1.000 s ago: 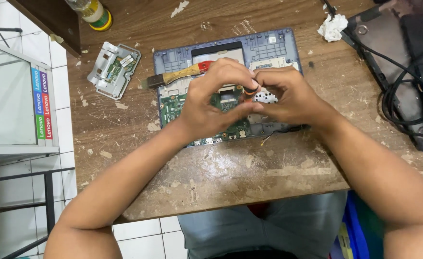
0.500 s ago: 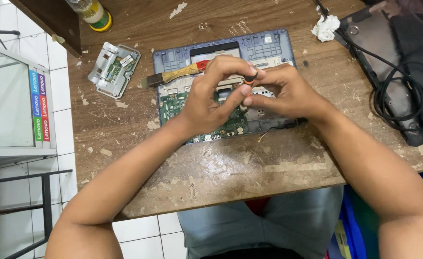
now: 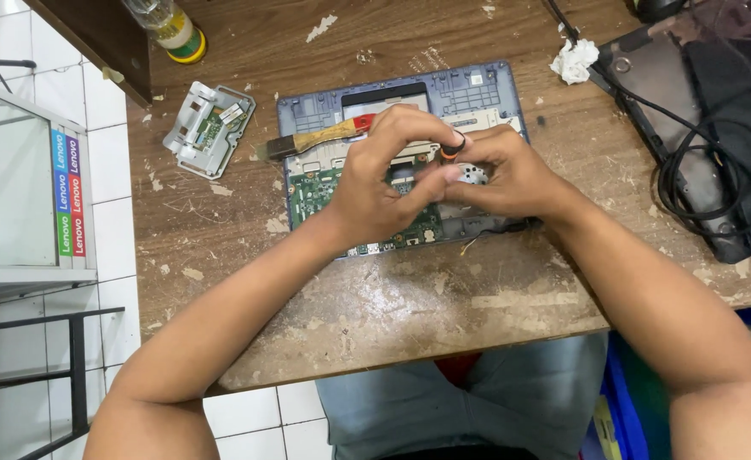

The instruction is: A person is seen cleaning a laptop motherboard with a brush and then using a screwdriver to fasten screws into the board.

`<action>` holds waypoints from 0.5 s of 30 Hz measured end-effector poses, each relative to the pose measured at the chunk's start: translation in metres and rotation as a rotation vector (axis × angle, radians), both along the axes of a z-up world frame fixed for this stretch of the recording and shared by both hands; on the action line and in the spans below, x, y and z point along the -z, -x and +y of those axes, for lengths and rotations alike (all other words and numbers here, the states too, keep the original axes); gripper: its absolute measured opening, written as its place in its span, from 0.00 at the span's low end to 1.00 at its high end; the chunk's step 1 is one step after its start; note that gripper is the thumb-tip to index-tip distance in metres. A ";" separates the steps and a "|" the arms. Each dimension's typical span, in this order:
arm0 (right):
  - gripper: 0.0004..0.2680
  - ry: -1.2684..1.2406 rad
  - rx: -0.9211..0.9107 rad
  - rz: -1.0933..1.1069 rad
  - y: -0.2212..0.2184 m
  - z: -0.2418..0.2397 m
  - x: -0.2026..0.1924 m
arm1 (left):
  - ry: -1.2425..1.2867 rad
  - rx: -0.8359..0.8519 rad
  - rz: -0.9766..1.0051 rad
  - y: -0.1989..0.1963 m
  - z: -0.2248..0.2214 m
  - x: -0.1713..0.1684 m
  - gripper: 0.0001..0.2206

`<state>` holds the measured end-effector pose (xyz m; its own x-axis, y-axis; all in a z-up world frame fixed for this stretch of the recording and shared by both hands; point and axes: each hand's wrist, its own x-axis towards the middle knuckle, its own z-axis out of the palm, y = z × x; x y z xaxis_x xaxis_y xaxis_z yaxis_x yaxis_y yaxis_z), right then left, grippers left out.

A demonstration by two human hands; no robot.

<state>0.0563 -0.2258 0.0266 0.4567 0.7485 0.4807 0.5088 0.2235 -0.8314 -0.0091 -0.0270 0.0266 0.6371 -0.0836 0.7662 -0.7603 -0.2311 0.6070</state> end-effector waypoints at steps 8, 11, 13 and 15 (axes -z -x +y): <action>0.09 0.016 0.170 -0.231 -0.001 0.006 -0.003 | 0.015 -0.026 -0.005 0.002 -0.003 0.000 0.10; 0.08 -0.034 0.005 -0.088 -0.007 -0.001 -0.002 | -0.025 -0.037 -0.021 -0.001 -0.003 0.007 0.09; 0.09 -0.046 -0.076 0.019 -0.015 -0.007 0.013 | -0.034 -0.027 -0.010 0.000 -0.003 0.007 0.09; 0.10 -0.041 -0.077 0.014 -0.012 -0.004 0.011 | -0.031 -0.010 -0.021 0.000 -0.002 0.008 0.09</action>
